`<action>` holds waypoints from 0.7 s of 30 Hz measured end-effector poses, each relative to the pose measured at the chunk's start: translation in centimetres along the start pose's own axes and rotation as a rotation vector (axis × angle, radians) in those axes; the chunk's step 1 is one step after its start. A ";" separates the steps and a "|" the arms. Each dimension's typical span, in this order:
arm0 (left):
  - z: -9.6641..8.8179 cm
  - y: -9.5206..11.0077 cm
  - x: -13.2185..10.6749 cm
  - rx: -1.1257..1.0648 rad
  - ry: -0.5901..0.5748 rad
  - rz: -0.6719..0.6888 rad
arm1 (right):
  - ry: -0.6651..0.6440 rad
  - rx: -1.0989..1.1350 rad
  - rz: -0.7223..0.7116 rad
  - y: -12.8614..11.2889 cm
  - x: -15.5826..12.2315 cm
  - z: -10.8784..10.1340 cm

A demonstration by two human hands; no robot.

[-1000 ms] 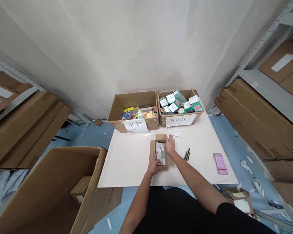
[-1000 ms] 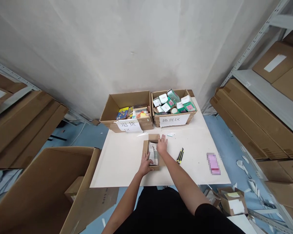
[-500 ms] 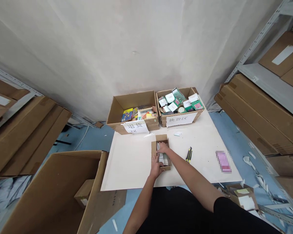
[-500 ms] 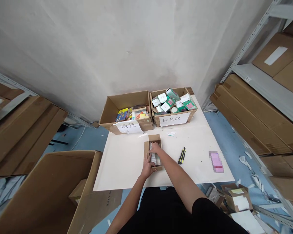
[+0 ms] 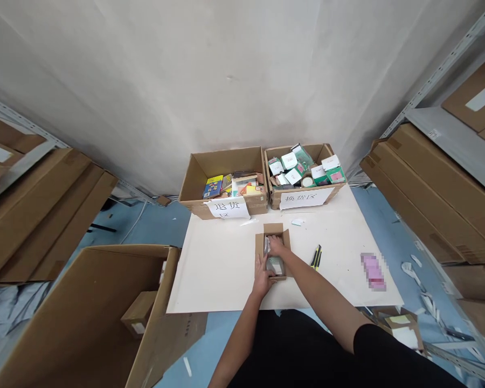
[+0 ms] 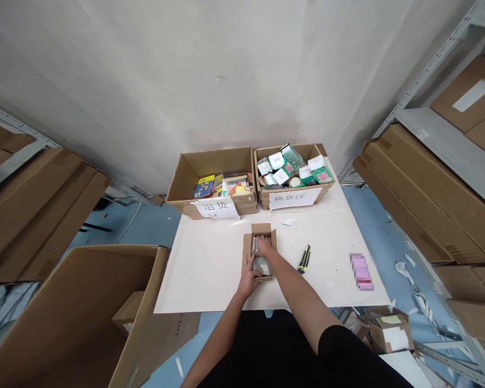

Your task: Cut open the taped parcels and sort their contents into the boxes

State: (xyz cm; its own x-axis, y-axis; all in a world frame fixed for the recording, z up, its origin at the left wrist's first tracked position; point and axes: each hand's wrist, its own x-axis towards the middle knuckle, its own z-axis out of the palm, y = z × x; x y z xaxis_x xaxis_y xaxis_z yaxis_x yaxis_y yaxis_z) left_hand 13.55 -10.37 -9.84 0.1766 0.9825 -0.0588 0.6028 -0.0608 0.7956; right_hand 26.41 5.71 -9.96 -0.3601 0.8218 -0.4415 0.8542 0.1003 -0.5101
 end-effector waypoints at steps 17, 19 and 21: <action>-0.1 1.6 -0.5 0.287 0.139 -0.045 | 0.122 -0.010 -0.219 0.6 -2.6 -5.3; -0.7 1.4 0.1 0.262 0.094 -0.038 | 0.099 0.015 -0.231 0.6 -2.5 -5.9; -0.8 1.0 0.1 0.238 0.068 -0.029 | 0.025 0.031 -0.188 0.5 -2.3 -6.2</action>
State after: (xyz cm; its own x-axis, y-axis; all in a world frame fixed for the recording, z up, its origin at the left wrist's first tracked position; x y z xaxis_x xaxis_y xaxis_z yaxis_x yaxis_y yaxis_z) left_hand 13.54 -10.18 -8.54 0.1086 0.9936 -0.0318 0.7743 -0.0645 0.6296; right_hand 29.96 7.33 -4.66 -0.5022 0.8041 -0.3181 0.7607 0.2358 -0.6048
